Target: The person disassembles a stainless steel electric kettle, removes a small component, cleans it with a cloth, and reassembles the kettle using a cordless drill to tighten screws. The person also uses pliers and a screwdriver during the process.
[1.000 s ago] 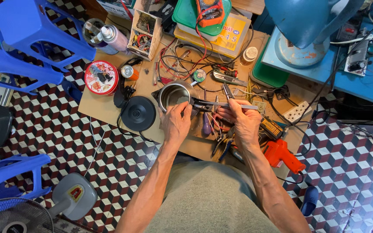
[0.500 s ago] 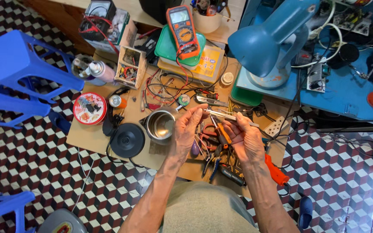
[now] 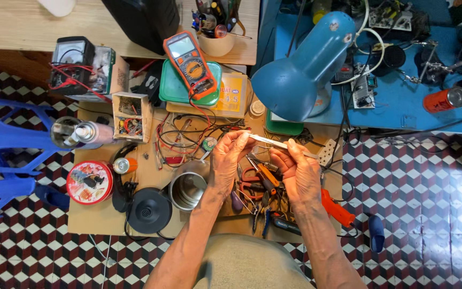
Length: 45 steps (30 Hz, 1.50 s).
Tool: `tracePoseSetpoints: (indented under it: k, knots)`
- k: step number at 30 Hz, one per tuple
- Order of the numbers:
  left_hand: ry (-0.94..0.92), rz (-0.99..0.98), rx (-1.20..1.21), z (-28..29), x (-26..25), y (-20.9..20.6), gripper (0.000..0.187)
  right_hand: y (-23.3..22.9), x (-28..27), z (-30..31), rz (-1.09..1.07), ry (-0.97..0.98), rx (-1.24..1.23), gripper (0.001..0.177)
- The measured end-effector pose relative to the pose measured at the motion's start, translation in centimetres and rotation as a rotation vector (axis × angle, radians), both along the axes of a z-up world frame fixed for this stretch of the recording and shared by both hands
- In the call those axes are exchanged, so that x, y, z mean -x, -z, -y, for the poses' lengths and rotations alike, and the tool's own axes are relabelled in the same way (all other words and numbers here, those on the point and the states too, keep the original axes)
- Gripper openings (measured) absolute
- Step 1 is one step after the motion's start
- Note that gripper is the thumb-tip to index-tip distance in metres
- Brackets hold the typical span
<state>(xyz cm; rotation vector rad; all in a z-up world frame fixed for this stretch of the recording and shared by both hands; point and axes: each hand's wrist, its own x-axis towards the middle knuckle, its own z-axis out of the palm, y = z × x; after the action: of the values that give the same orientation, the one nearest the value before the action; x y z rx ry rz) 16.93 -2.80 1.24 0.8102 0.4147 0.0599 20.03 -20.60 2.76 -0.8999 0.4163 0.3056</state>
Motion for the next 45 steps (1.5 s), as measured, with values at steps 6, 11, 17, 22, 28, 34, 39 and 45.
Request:
tracePoseSetpoints:
  k: [6, 11, 17, 22, 28, 34, 39, 45]
  knots:
    - [-0.051, -0.107, 0.392, -0.6, -1.7, 2.3, 0.021, -1.1, 0.6, -0.9, 0.014, 0.106, 0.089, 0.025]
    - [-0.02, -0.194, 0.543, -0.9, -1.8, 3.0, 0.022, -0.8, 1.0, 0.3, 0.062, 0.122, 0.181, 0.03]
    - [0.015, -0.214, 0.589, -0.9, -1.8, 3.2, 0.025, 0.1, 0.9, 0.6, 0.055, 0.117, 0.172, 0.029]
    - [0.008, -0.213, 0.624, -1.0, -1.9, 3.0, 0.02, -0.2, 0.7, 0.0, 0.054, 0.095, 0.191, 0.026]
    - [0.015, -0.192, 0.649, -1.2, -2.1, 2.7, 0.016, -0.7, 0.5, -0.5, 0.09, 0.068, 0.233, 0.025]
    - [0.019, -0.191, 0.671, -1.3, -2.1, 2.5, 0.016, -0.7, 0.4, -0.6, 0.085, 0.055, 0.232, 0.025]
    - [0.024, -0.185, 0.674, -1.4, -2.1, 2.5, 0.016, -0.5, 0.4, -0.5, 0.089, 0.047, 0.24, 0.025]
    - [0.01, -0.203, 0.65, -1.6, -1.6, 2.7, 0.017, -0.7, 0.9, -0.2, 0.191, -0.014, 0.352, 0.029]
